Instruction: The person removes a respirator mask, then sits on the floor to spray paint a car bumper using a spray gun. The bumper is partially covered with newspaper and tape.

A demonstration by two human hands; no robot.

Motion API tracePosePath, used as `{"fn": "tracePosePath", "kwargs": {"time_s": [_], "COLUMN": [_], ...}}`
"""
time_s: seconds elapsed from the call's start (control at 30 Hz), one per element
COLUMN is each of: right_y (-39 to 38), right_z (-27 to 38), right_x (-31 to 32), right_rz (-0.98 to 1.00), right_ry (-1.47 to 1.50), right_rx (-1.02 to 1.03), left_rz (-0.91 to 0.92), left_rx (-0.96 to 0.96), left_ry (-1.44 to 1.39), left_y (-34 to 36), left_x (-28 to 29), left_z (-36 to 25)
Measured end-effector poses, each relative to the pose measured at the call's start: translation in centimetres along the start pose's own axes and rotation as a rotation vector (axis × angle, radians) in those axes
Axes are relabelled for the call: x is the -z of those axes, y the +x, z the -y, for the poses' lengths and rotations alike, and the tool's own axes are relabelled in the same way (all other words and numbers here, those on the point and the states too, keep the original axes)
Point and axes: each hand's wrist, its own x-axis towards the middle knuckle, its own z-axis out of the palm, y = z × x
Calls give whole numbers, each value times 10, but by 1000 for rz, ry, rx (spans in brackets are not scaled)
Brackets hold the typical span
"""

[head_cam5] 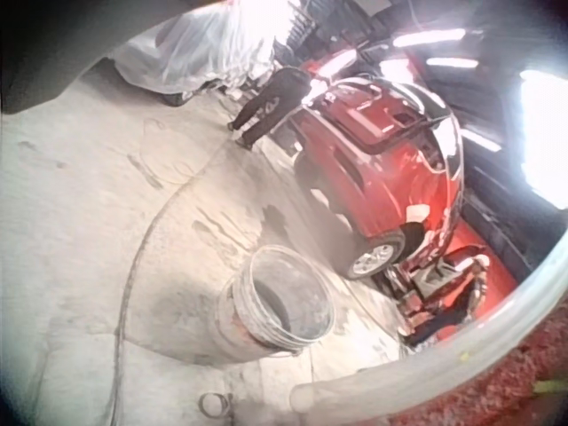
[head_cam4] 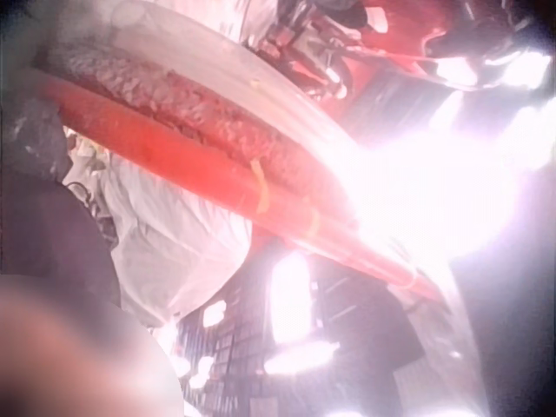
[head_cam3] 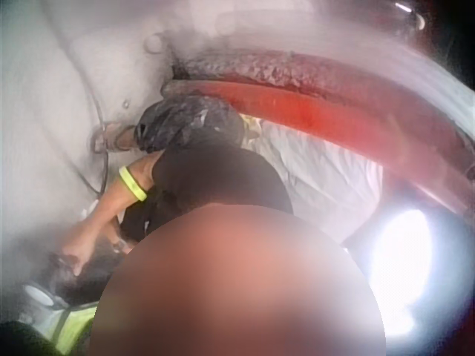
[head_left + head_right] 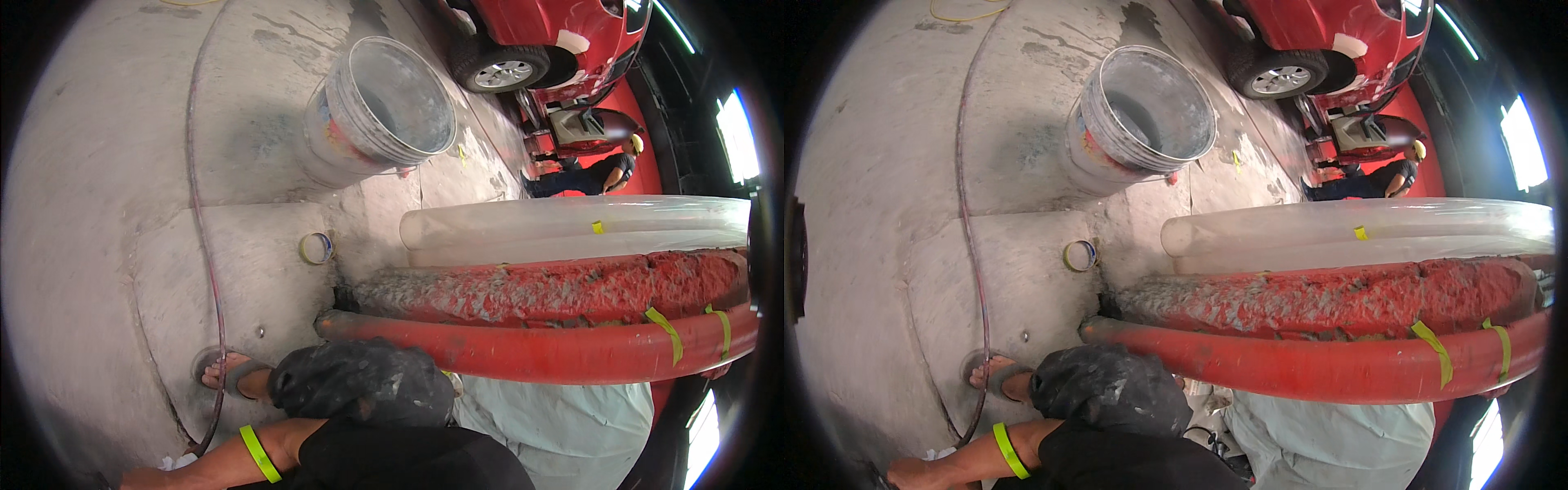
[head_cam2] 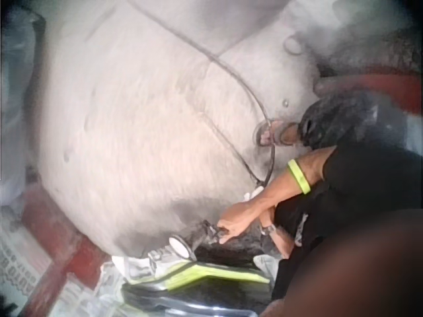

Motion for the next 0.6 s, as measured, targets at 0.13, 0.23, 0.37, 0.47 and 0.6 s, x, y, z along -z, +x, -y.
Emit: {"fn": "tracePosePath", "kwargs": {"time_s": [0.13,0.23,0.37,0.47,0.6], "right_y": [3,8,3,-3,5], "right_z": [4,19,43,49,61], "right_x": [2,23,30,30,8], "right_rz": [51,172,68,56,136], "right_ry": [149,114,146,151,222], "right_rx": [-209,-194,-199,-349,-716], "left_rz": [7,-6,-7,-15,-82], "left_rx": [-11,-20,-36,-46,-14], "left_ry": [16,19,19,-7,-64], "left_y": [12,14,12,7,-25], "left_x": [1,-1,-6,-11,-14], "left_z": [-5,-7,-12,-13,19]}}
